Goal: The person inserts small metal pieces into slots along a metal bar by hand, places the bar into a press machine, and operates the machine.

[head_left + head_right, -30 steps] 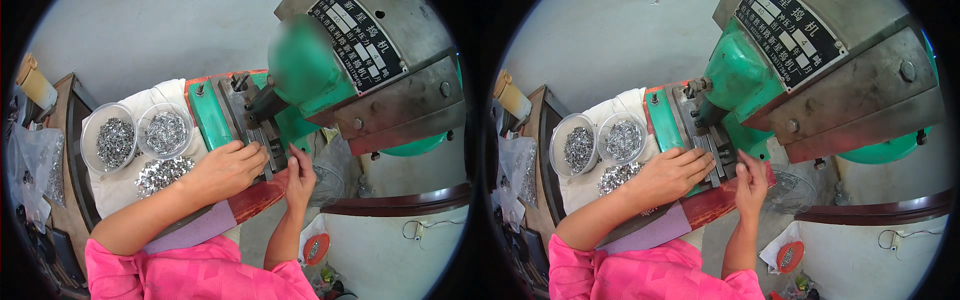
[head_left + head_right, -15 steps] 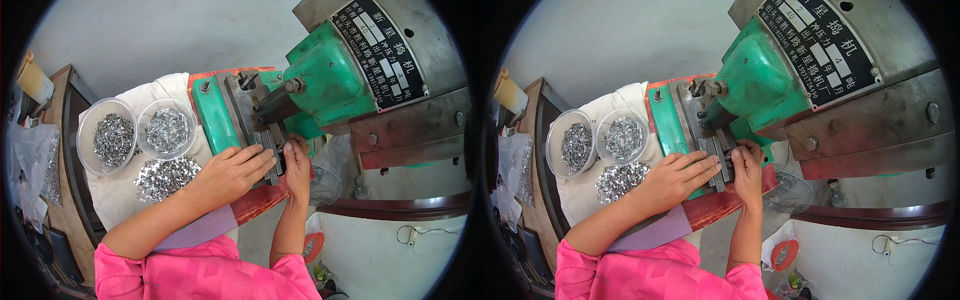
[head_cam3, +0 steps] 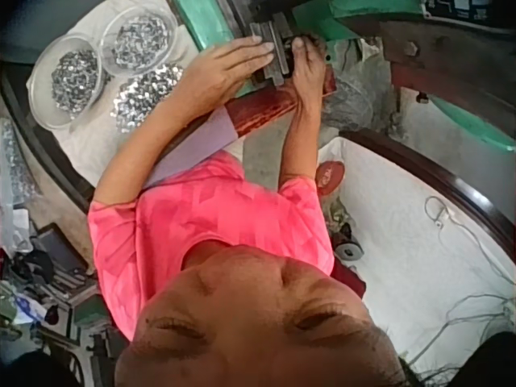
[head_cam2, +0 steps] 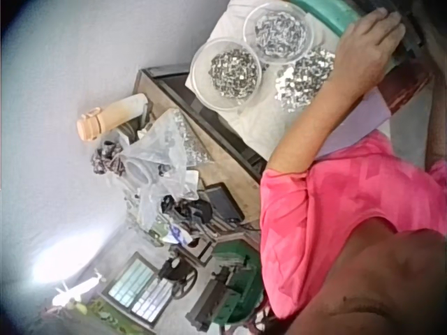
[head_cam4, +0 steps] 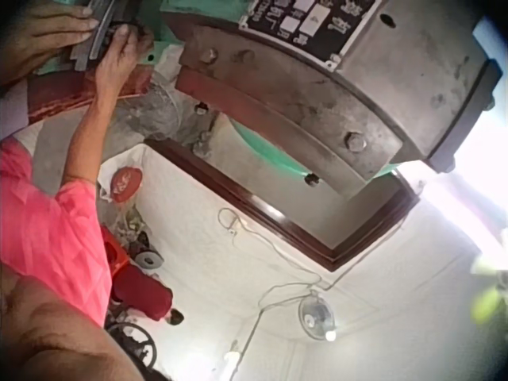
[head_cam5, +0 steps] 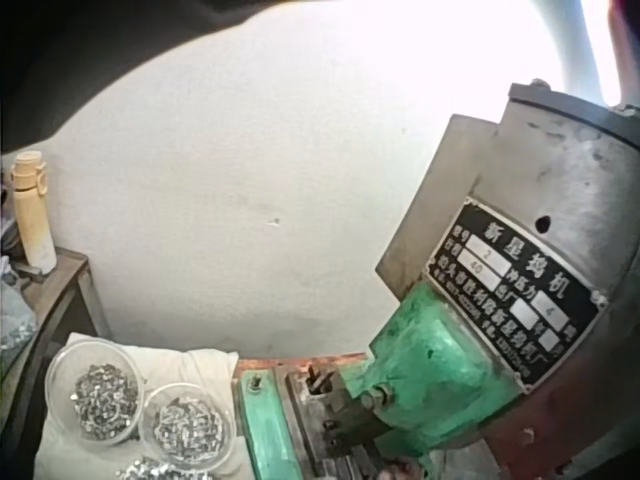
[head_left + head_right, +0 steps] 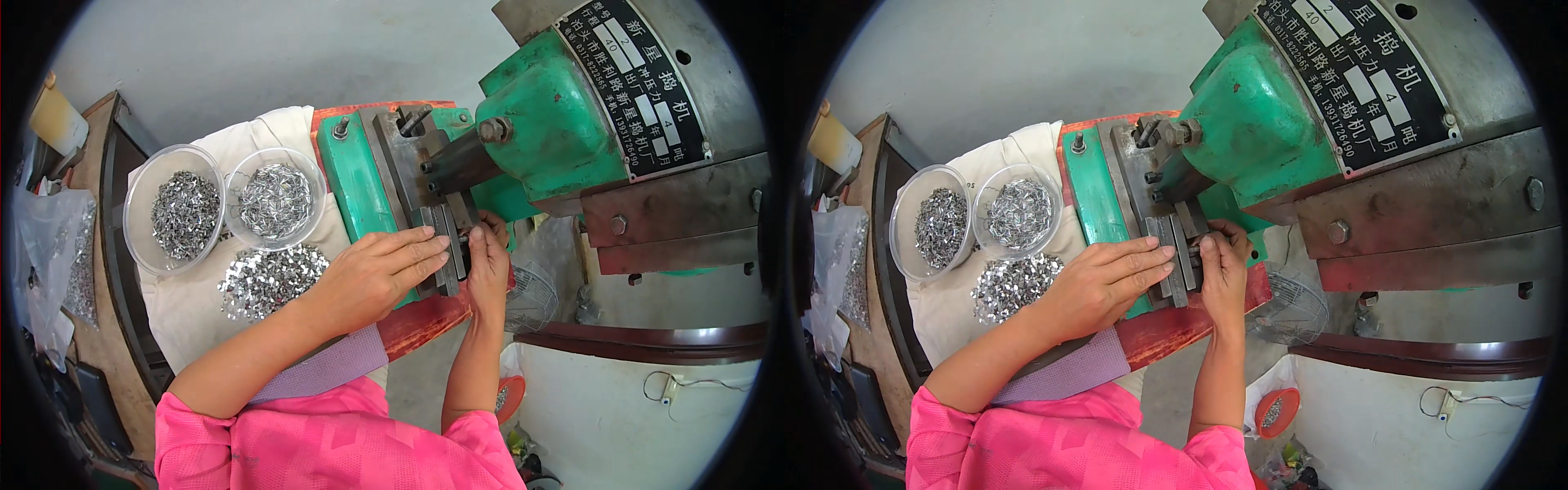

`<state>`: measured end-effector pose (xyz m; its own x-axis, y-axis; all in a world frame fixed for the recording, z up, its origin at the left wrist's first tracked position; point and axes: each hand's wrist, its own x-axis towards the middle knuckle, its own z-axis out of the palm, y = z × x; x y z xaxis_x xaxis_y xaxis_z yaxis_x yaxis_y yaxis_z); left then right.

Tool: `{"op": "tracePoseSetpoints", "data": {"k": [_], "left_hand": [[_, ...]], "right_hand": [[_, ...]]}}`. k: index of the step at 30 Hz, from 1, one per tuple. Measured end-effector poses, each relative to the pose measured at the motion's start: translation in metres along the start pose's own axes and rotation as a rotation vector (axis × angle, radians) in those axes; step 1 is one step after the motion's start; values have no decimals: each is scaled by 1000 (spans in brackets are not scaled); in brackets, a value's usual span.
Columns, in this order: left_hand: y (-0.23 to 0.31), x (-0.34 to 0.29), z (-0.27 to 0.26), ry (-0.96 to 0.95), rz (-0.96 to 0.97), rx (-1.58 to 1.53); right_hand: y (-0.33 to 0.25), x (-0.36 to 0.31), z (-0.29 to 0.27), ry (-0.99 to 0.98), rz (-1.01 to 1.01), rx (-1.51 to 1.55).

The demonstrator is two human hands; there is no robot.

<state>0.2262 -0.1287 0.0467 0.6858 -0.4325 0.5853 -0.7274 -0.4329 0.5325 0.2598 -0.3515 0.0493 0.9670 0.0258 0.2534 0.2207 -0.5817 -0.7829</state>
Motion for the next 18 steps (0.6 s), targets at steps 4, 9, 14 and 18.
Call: {"op": "tracePoseSetpoints", "data": {"k": [4,9,14,18], "left_hand": [[-1,-2,4,80,-37,-154],[5,-1,12,150,-333,-196],[9,6,15,125,-404,-285],[2,1,21,146,-424,-268]], "right_hand": [[-1,0,-2,-9,-28,75],[-5,-7,-8,2,-109,-266],[4,-4,-82,1095,-339,-219],[-30,49,-169,1186,-365,211]]}}
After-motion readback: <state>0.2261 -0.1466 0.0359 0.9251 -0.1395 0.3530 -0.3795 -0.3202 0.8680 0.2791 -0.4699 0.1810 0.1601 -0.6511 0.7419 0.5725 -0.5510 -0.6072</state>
